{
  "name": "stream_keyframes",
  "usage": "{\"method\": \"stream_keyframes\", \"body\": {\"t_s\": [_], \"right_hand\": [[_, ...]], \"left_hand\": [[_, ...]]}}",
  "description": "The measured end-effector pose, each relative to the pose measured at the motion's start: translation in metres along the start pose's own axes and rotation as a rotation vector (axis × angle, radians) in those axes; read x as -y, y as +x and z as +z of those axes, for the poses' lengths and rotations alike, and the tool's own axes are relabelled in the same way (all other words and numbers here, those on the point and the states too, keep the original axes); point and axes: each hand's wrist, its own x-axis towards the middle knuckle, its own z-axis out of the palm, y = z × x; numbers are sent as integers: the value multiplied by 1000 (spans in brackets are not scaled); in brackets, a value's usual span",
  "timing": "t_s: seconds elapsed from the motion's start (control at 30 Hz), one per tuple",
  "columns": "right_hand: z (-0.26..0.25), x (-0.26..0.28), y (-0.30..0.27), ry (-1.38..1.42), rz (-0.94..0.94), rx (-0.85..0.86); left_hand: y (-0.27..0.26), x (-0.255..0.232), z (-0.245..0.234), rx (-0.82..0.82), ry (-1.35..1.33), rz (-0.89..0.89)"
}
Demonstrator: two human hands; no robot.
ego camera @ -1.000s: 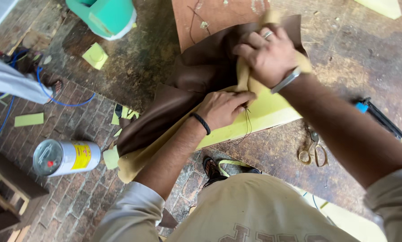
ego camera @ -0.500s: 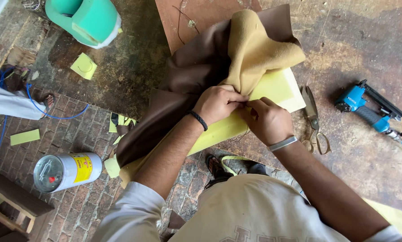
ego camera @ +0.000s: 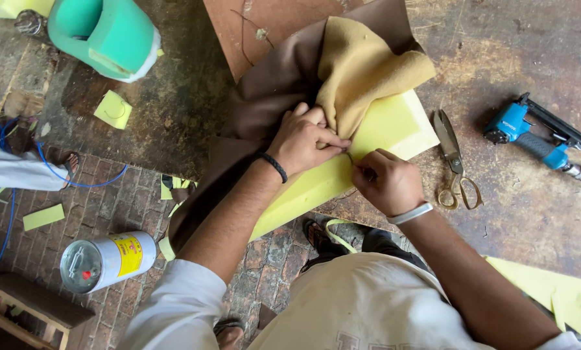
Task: The person staples brown fabric over a yellow foam cushion using a pneumatic staple gun, creating a tufted pattern by pulling and securing the fabric at multiple points. They trim excess fabric with scissors and continue stapling around the edges to secure the upholstery.
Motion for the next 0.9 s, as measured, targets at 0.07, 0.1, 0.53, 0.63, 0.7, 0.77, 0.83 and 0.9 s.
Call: {"method": "stream_keyframes", "body": {"t_s": [0.07,0.1,0.53,0.63,0.7,0.77,0.83,0.9], "right_hand": [[-8,-32,-15,138,136,8],[-14,-55,-26,207,208,11],[-66,-423,-66,-466,830,200],[-68,-435,-48,-478,926,374],[-74,-429,-38,-427,1008,461],[-84,-415,-33,-450,924,474],[-96,-399,-27,-407,910,515],[-109,-379,-21,-299,947,564]], "left_hand": [[3,3,4,12,-33,-12],[4,3,6,28,-34,-21],[14,-10,8,100,2,-93],[15,-12,6,142,14,-164],[16,-14,6,176,11,-209],[17,-16,4,203,-9,-246],[19,-15,5,192,18,-199],[19,-12,5,184,31,-176]]}}
